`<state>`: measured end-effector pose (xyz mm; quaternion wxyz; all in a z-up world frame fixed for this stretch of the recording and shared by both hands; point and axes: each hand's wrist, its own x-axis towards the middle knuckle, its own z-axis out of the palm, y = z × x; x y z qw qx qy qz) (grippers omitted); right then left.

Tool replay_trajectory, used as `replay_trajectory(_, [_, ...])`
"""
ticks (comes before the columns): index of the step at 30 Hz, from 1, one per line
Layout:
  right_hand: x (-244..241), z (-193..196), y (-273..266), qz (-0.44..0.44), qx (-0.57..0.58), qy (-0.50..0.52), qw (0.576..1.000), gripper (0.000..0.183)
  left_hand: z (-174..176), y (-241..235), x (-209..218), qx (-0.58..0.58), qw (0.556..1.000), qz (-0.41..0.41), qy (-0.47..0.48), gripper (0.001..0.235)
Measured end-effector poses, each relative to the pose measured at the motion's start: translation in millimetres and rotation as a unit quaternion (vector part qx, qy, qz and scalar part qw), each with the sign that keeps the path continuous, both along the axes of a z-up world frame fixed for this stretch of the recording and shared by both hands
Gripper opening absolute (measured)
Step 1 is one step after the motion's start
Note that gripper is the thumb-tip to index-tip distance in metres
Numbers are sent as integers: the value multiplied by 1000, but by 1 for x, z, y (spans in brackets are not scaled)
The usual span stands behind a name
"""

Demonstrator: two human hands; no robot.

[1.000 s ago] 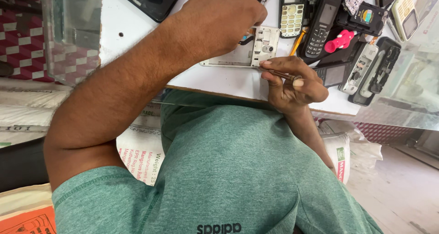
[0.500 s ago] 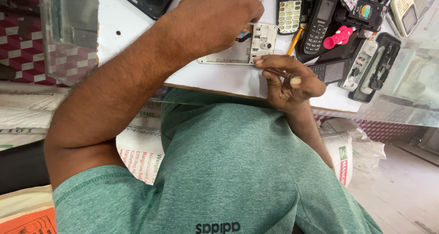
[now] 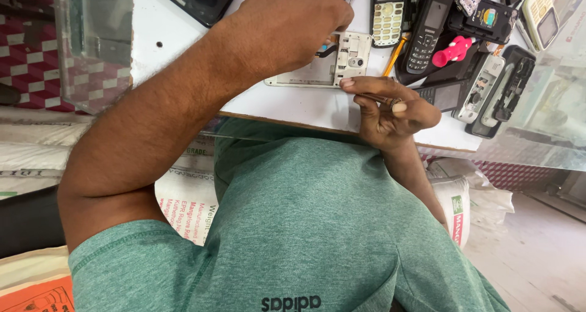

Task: The person disassembles a white mobile phone using a screwdriver and a small metal tool. They remove screws, pry open the casing, and separate internal components on a cluttered workbench filled with other phones and parts.

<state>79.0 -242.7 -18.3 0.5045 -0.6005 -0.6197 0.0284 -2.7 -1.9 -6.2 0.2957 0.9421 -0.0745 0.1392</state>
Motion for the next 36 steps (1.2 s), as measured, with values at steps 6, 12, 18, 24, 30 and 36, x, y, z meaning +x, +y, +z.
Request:
replay_trajectory(6, [3,-2,0,-22,15,-17,999,52,-1,-1,-1,3,1000,5,-26,11])
replay_trajectory(12, [0,-4,-7,-72,18,2,997,62,0,1,0,8,999,6,-32,10])
replay_trajectory(18, [2,-8,-9,-94,49,33,994,67,2,1,-2,40,999,5,-31,7])
replay_trajectory(24, [3,-7,-16,-73,31,18,997,70,6,1,-1,42,999,-2,-8,9])
replay_trajectory(30, [-2,20,-17,-145,-208,-49,966,40,8,1,0,62,998,2,13,19])
replay_trajectory(36, [-15,37,1,-139,-305,-113,935,19,8,1,-1,65,997,0,28,23])
